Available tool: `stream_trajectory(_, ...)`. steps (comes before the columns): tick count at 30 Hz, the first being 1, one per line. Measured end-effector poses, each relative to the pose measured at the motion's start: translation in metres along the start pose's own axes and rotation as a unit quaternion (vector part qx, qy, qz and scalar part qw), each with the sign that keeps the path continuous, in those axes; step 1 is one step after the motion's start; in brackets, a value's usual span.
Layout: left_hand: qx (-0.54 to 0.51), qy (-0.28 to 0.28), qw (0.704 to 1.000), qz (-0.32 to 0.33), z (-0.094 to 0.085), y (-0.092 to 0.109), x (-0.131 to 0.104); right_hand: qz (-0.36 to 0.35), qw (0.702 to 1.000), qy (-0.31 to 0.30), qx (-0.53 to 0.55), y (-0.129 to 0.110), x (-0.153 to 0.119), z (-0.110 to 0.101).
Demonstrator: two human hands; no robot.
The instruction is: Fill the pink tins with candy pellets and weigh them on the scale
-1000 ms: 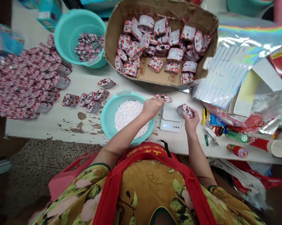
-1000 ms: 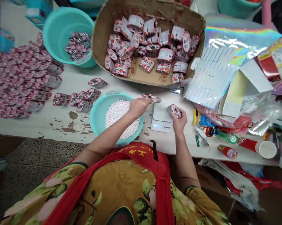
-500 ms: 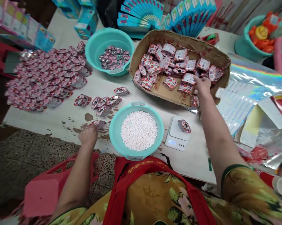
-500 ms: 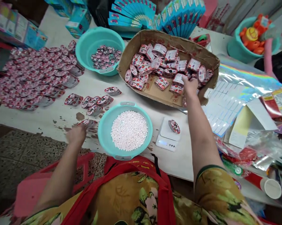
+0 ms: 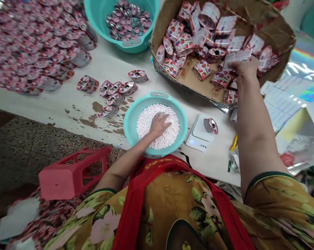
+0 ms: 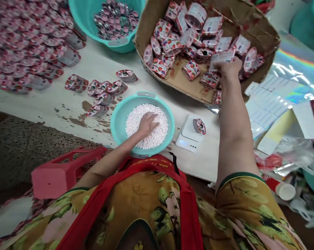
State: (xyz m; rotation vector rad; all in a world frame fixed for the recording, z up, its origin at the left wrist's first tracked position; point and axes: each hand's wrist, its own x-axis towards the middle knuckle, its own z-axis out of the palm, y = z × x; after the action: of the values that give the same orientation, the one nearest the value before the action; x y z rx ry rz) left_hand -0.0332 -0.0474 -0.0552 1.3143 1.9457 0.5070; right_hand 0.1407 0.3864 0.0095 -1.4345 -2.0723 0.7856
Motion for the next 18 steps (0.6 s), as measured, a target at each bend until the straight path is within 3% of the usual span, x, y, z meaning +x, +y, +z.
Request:
stream_trajectory(2, 0.041, -0.022, 0.999, 0.017, 0.028, 0.024, 0.000, 0.086, 0.994, 0.014, 0.063, -0.022, -0.027, -0.023)
stream_trajectory(4, 0.079, -0.056, 0.995, 0.033, 0.039, 0.034, -0.010, 0.113, 0.978, 0.018, 0.174, -0.052, -0.069, -0.042)
stream_trajectory(7, 0.115, -0.139, 0.981, 0.071, 0.030, 0.020, -0.031, 0.056, 0.961, -0.018, 0.272, -0.095, -0.145, -0.054)
stream_trajectory(10, 0.111, -0.169, 0.979, 0.020, 0.009, -0.008, -0.040, 0.059, 0.960, -0.070, 0.266, -0.118, -0.213, -0.038)
stream_trajectory(13, -0.004, -0.077, 0.991, -0.107, -0.010, -0.025, -0.037, 0.103, 0.952, -0.132, 0.257, -0.126, -0.264, -0.003)
stream_trajectory(15, -0.161, 0.022, 0.972, -0.170, -0.024, -0.024, -0.036, 0.114, 0.942, -0.181, 0.260, -0.131, -0.290, 0.023)
stream_trajectory(16, -0.254, 0.067, 0.947, -0.187, -0.031, -0.019, -0.036, 0.108, 0.941, -0.198, 0.253, -0.133, -0.302, 0.036)
stream_trajectory(18, -0.440, 0.135, 0.863, -0.208, -0.044, -0.003, -0.040, 0.081, 0.947, -0.221, 0.217, -0.138, -0.321, 0.058)
